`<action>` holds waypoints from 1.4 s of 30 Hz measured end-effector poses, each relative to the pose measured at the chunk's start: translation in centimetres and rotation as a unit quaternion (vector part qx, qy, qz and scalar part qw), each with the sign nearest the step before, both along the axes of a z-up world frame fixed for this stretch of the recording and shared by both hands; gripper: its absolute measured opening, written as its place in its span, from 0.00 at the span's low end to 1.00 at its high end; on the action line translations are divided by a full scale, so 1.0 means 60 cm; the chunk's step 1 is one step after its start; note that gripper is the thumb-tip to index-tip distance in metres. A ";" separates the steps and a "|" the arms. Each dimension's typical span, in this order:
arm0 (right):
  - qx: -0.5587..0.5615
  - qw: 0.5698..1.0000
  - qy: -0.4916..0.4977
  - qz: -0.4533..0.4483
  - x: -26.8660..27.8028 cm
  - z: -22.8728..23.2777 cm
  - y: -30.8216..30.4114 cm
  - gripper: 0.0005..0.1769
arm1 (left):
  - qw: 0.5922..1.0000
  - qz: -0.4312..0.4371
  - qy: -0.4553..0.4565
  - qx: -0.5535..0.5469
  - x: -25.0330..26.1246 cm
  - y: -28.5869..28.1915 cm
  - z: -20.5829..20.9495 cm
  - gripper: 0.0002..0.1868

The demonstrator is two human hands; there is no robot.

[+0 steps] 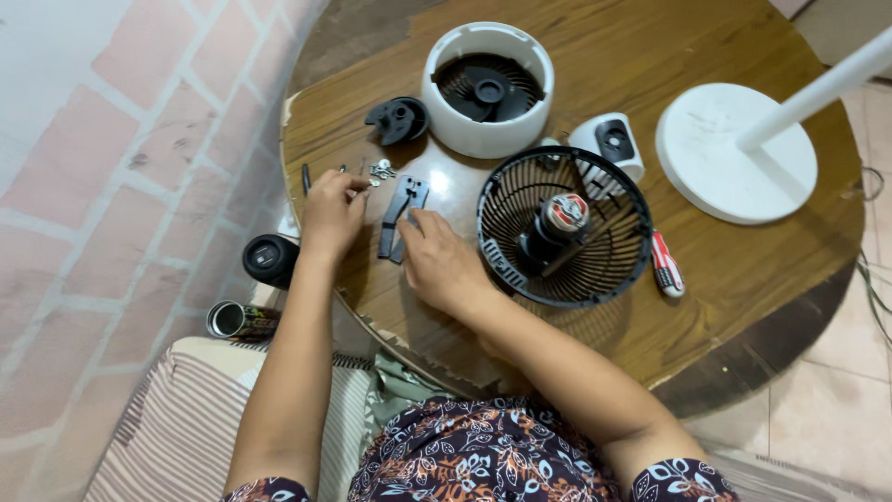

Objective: The person assembles a standing fan by attaching the motor to the front cage using a screwdriver and tightening multiple screws. They handle the fan cage, motor, screws, and screwdriver, then pick up the rear cage component.

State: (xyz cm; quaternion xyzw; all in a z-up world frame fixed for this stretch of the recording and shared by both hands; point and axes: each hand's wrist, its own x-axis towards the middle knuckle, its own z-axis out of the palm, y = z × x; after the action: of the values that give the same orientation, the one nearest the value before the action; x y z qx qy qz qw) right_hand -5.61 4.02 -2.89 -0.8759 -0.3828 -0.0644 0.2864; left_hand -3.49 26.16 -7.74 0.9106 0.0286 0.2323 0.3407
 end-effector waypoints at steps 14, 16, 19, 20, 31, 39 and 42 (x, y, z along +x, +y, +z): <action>-0.121 0.988 -0.027 -0.093 0.033 -0.150 0.043 0.34 | 0.988 0.043 0.107 0.106 0.093 0.019 -0.061 0.09; -0.118 0.988 -0.026 -0.093 0.034 -0.156 0.043 0.34 | 0.987 0.049 0.106 0.113 0.096 0.020 -0.064 0.10; -0.103 0.990 -0.021 -0.096 0.037 -0.159 0.045 0.34 | 0.989 0.056 0.081 0.110 0.095 0.019 -0.063 0.12; -0.096 0.991 -0.013 -0.096 0.035 -0.159 0.044 0.34 | 0.990 0.060 0.076 0.103 0.092 0.015 -0.063 0.12; -0.026 0.998 0.006 -0.055 -0.016 -0.047 -0.014 0.31 | 0.999 -0.006 -0.026 0.040 0.057 -0.060 -0.014 0.09; 0.034 0.990 -0.105 -0.089 -0.062 0.085 -0.110 0.20 | 0.995 -0.088 -0.037 -0.016 0.025 -0.150 0.093 0.08; 0.041 0.985 -0.109 -0.130 -0.056 0.105 -0.155 0.22 | 0.992 -0.115 -0.013 -0.059 0.023 -0.201 0.127 0.08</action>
State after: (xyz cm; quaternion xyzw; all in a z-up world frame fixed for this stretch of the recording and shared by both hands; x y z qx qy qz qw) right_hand -8.94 -5.31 3.44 -0.8934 -0.2920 -0.2117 0.2680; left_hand -2.14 14.11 -0.14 0.8831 -0.0668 0.2013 0.4184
